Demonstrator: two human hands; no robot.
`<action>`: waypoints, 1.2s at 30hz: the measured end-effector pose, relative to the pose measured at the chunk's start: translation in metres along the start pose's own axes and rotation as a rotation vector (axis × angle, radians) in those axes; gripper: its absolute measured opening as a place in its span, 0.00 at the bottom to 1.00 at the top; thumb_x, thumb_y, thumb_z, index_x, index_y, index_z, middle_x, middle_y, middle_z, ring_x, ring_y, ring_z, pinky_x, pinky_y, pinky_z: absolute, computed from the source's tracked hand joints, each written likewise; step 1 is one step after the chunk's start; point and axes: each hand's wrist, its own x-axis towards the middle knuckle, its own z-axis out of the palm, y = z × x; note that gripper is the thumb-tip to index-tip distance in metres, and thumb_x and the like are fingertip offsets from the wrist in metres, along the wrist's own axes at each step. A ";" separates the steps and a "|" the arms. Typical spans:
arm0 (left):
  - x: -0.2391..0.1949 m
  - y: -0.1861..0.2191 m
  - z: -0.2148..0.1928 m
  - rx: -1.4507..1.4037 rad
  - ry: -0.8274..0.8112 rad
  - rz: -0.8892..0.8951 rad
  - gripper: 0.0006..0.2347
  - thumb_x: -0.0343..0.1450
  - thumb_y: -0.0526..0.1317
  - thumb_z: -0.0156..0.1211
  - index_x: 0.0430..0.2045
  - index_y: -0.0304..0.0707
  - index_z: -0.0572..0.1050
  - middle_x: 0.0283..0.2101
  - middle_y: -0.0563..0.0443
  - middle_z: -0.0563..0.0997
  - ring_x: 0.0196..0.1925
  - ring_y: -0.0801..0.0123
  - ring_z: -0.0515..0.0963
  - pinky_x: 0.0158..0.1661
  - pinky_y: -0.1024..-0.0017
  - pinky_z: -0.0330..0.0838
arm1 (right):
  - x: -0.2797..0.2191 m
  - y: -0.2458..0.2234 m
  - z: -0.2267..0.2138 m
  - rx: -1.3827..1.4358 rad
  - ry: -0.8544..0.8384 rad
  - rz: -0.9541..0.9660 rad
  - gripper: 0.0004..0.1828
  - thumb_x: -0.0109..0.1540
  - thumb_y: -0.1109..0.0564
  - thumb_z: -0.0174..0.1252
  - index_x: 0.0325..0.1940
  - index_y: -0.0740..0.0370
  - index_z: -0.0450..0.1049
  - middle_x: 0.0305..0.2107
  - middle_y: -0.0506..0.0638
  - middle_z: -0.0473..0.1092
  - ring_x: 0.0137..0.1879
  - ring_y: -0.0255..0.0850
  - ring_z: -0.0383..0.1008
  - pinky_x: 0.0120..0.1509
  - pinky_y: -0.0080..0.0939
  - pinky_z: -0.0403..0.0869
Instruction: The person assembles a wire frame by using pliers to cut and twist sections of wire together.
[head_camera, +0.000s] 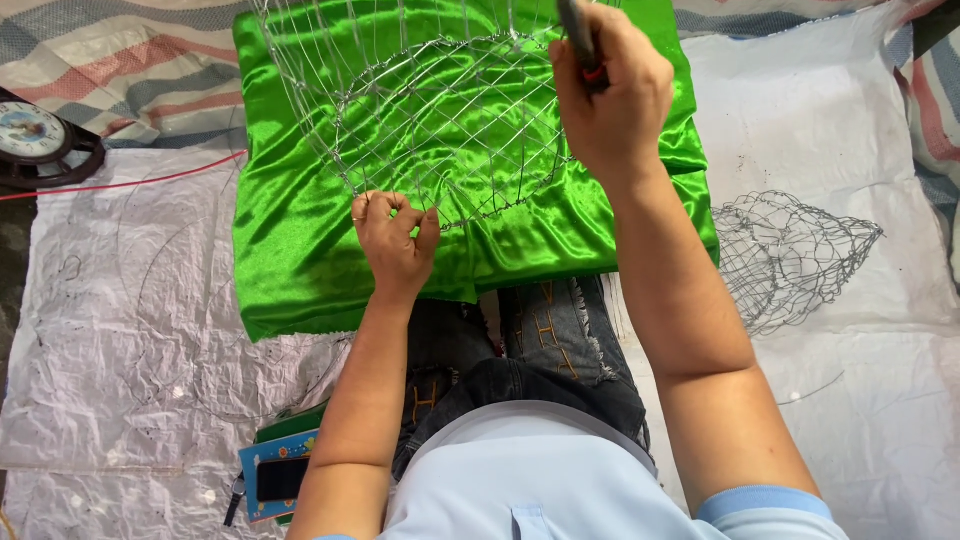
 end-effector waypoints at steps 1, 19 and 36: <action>0.004 0.003 0.000 -0.002 -0.002 -0.003 0.21 0.78 0.49 0.51 0.17 0.36 0.76 0.33 0.48 0.68 0.39 0.56 0.64 0.44 0.58 0.58 | 0.000 0.000 0.000 -0.002 -0.003 0.002 0.04 0.71 0.60 0.60 0.50 0.61 0.74 0.35 0.52 0.74 0.36 0.45 0.72 0.40 0.44 0.69; 0.040 -0.002 -0.001 -0.104 0.233 0.093 0.21 0.77 0.45 0.59 0.11 0.41 0.67 0.28 0.51 0.68 0.33 0.57 0.70 0.47 0.62 0.64 | -0.143 0.031 -0.017 -0.413 -0.775 0.629 0.33 0.58 0.42 0.73 0.64 0.53 0.72 0.48 0.51 0.68 0.57 0.55 0.71 0.54 0.61 0.76; 0.060 0.018 -0.003 -0.107 0.243 0.095 0.20 0.76 0.44 0.59 0.10 0.41 0.69 0.26 0.53 0.66 0.32 0.59 0.69 0.46 0.63 0.65 | -0.097 -0.006 0.023 0.079 -0.138 0.076 0.12 0.60 0.68 0.69 0.47 0.59 0.82 0.40 0.50 0.74 0.25 0.44 0.76 0.29 0.37 0.76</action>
